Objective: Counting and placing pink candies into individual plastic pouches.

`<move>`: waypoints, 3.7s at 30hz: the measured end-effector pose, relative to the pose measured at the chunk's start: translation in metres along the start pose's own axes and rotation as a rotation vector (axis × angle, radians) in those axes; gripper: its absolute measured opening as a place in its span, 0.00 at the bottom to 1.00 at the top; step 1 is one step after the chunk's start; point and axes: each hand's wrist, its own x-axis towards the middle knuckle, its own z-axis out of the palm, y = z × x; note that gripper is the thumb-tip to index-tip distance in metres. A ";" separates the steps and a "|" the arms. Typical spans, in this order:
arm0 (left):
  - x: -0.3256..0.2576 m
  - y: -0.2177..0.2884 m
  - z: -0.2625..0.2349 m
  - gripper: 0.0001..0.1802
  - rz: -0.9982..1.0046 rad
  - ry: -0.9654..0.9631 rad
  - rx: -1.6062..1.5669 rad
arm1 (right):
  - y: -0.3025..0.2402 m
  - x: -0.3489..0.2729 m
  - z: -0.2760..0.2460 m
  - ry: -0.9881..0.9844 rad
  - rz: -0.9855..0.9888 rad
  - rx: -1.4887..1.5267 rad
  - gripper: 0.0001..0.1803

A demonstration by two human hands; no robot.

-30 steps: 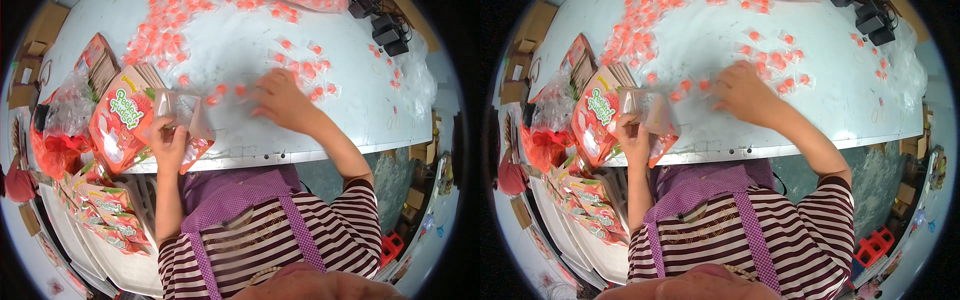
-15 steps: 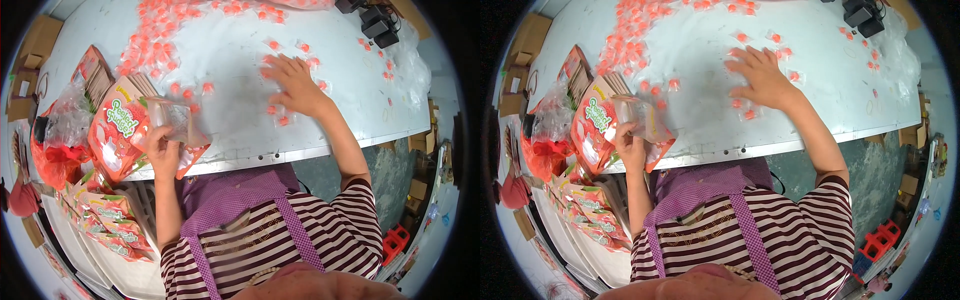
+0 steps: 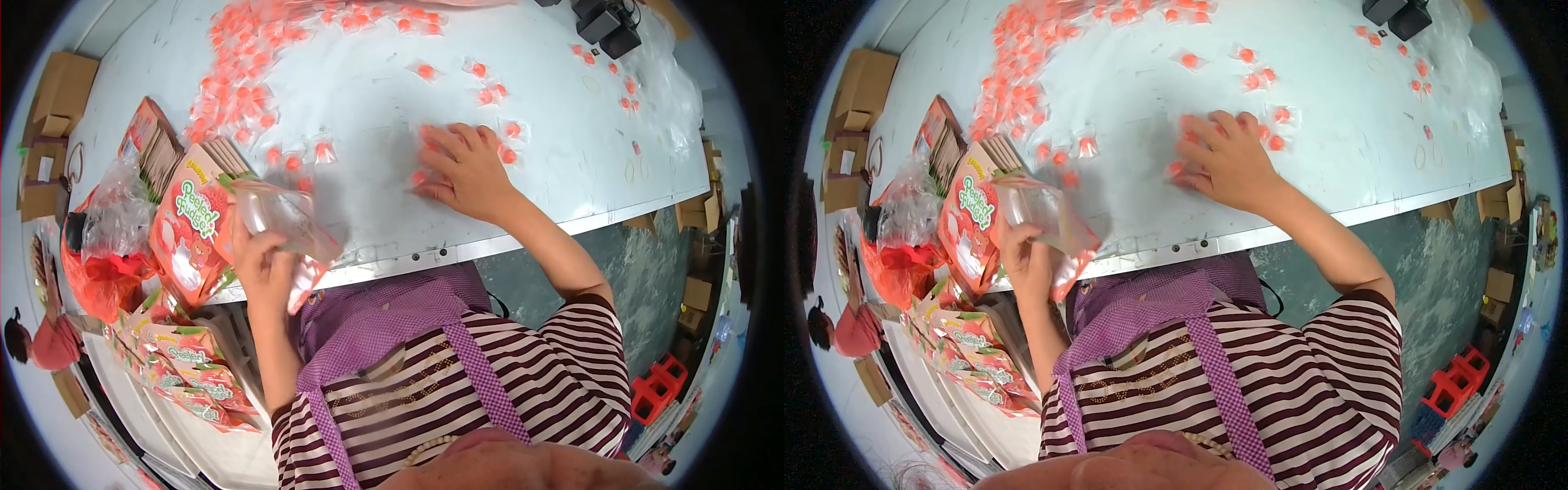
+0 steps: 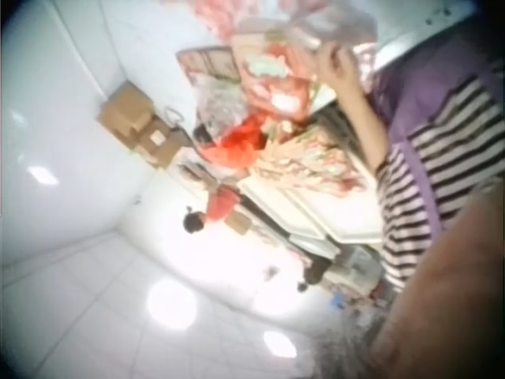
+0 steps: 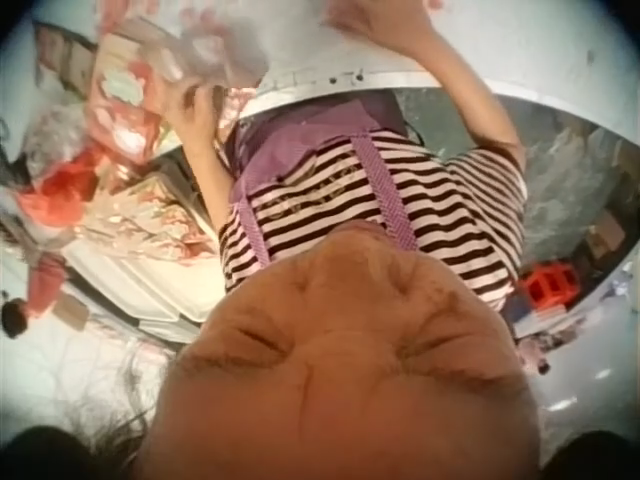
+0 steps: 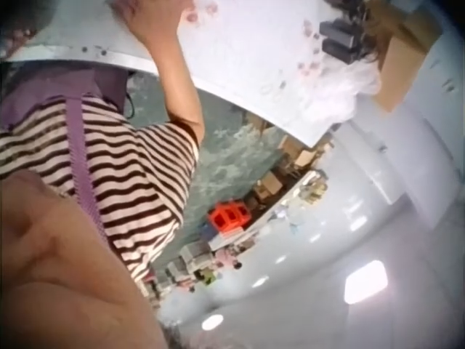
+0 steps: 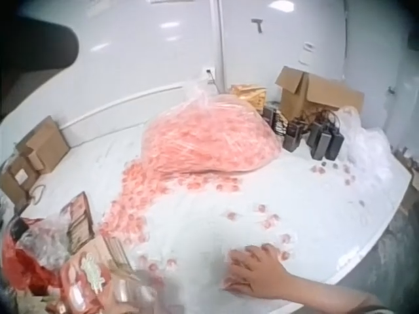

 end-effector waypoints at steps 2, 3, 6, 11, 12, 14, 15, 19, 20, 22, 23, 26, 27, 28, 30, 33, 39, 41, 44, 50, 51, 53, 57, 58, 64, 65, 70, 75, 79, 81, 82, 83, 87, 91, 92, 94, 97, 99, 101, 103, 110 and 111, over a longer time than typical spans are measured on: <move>0.015 0.039 0.000 0.10 0.203 -0.132 0.224 | 0.003 0.004 0.000 0.070 -0.009 0.085 0.21; 0.021 0.056 0.005 0.10 0.270 -0.191 0.277 | 0.004 0.004 -0.001 0.069 -0.007 0.086 0.21; 0.033 0.087 0.022 0.10 0.288 -0.392 0.280 | 0.006 0.008 -0.001 0.091 -0.041 0.064 0.15; 0.036 0.071 0.062 0.10 0.302 -0.416 0.194 | 0.011 0.005 0.009 0.262 -0.139 0.150 0.10; 0.035 0.067 0.067 0.10 0.267 -0.427 0.146 | 0.013 0.004 0.011 0.265 -0.140 0.148 0.10; 0.036 0.064 0.078 0.09 0.239 -0.440 0.096 | 0.020 0.004 0.012 0.331 0.028 0.236 0.10; 0.037 0.064 0.082 0.08 0.226 -0.445 0.084 | 0.020 0.003 0.010 0.335 0.028 0.234 0.10; 0.035 0.058 0.093 0.06 0.187 -0.472 0.081 | 0.015 0.015 -0.020 0.451 0.634 1.184 0.09; 0.035 0.059 0.093 0.06 0.187 -0.474 0.082 | 0.011 0.018 -0.031 0.507 0.779 1.374 0.08; 0.034 0.061 0.094 0.06 0.151 -0.490 0.118 | -0.006 0.027 -0.042 0.544 0.757 1.556 0.07; 0.034 0.061 0.095 0.06 0.153 -0.493 0.117 | -0.012 0.028 -0.046 0.578 0.726 1.737 0.06; 0.036 0.058 0.096 0.05 0.159 -0.470 0.119 | -0.021 0.023 -0.051 0.397 0.559 1.608 0.05; 0.038 0.055 0.096 0.05 0.146 -0.480 0.104 | -0.017 0.022 -0.050 0.395 0.557 1.610 0.05; 0.039 0.054 0.096 0.06 0.130 -0.490 0.089 | -0.009 0.018 -0.048 0.308 0.488 1.403 0.06; 0.039 0.054 0.095 0.06 0.154 -0.472 0.080 | -0.002 0.016 -0.051 0.222 0.419 1.196 0.06; 0.037 0.056 0.095 0.07 0.148 -0.465 0.081 | -0.001 0.021 -0.066 -0.173 0.342 0.844 0.08; 0.036 0.057 0.096 0.07 0.146 -0.475 0.070 | -0.001 0.026 -0.061 -0.235 0.206 0.769 0.07; 0.036 0.057 0.099 0.07 0.161 -0.478 0.076 | -0.009 0.029 -0.060 0.124 0.576 1.382 0.09; 0.034 0.058 0.106 0.08 0.243 -0.469 0.047 | -0.021 0.032 -0.039 0.470 0.420 2.022 0.14; 0.026 0.053 0.108 0.07 0.170 -0.296 -0.135 | -0.036 0.032 -0.019 0.433 0.304 1.416 0.16; 0.024 0.056 0.106 0.07 0.120 -0.278 -0.212 | -0.037 0.033 -0.020 0.430 0.303 1.416 0.16; 0.024 0.058 0.106 0.07 0.067 -0.259 -0.292 | -0.038 0.035 -0.023 0.362 0.174 0.970 0.10; 0.028 0.061 0.101 0.06 0.098 -0.223 -0.307 | -0.041 0.030 -0.026 0.359 0.244 1.114 0.04; 0.029 0.062 0.099 0.06 0.095 -0.220 -0.309 | -0.039 0.027 -0.023 0.346 0.166 1.015 0.03; 0.030 0.062 0.096 0.08 0.182 -0.289 -0.109 | -0.052 0.021 -0.026 0.484 0.243 1.174 0.04; 0.030 0.063 0.095 0.08 0.182 -0.290 -0.109 | -0.052 0.019 -0.024 0.495 0.233 1.257 0.05; 0.032 0.062 0.091 0.07 0.112 -0.264 -0.297 | -0.042 0.003 -0.027 0.350 -0.049 0.820 0.16; 0.025 0.065 0.086 0.07 0.019 -0.321 -0.322 | -0.050 -0.002 -0.025 0.426 -0.067 0.620 0.32; 0.023 0.064 0.080 0.05 0.079 -0.361 -0.387 | -0.051 -0.003 -0.031 0.233 -0.190 0.650 0.32; 0.022 0.064 0.078 0.05 0.073 -0.395 -0.388 | -0.052 -0.002 -0.034 0.115 -0.204 0.668 0.32; 0.022 0.063 0.078 0.04 0.065 -0.424 -0.389 | -0.051 0.001 -0.034 0.194 -0.242 0.650 0.32; 0.023 0.062 0.078 0.04 0.065 -0.425 -0.390 | -0.051 0.003 -0.034 0.273 -0.279 0.631 0.32; 0.023 0.059 0.083 0.05 0.090 -0.315 -0.509 | -0.060 -0.001 -0.030 0.573 -0.119 0.696 0.32; 0.022 0.055 0.080 0.05 0.148 -0.336 -0.586 | -0.053 -0.005 -0.029 0.281 -0.221 0.785 0.35; 0.022 0.054 0.075 0.05 0.145 -0.336 -0.586 | -0.044 -0.006 -0.030 0.346 -0.310 0.827 0.36; 0.019 0.055 0.063 0.06 -0.050 -0.252 -0.564 | -0.022 -0.010 -0.033 0.538 -0.117 0.677 0.36; 0.029 0.052 0.059 0.07 0.100 -0.164 -0.517 | 0.024 -0.024 -0.030 0.488 0.185 0.295 0.35; 0.030 0.052 0.059 0.08 0.105 -0.141 -0.520 | 0.033 -0.029 -0.016 0.109 0.482 0.042 0.32; 0.027 0.050 0.057 0.07 0.081 -0.207 -0.392 | 0.017 -0.021 -0.013 0.026 0.466 -0.036 0.35; 0.029 0.061 0.060 0.05 0.084 -0.229 -0.414 | 0.006 -0.012 -0.011 -0.012 0.253 -0.029 0.36; 0.032 0.062 0.067 0.07 0.196 -0.281 -0.328 | 0.010 -0.015 0.006 0.028 0.118 0.043 0.13; 0.032 0.062 0.069 0.07 0.197 -0.274 -0.326 | 0.012 -0.016 0.004 0.029 0.111 0.043 0.13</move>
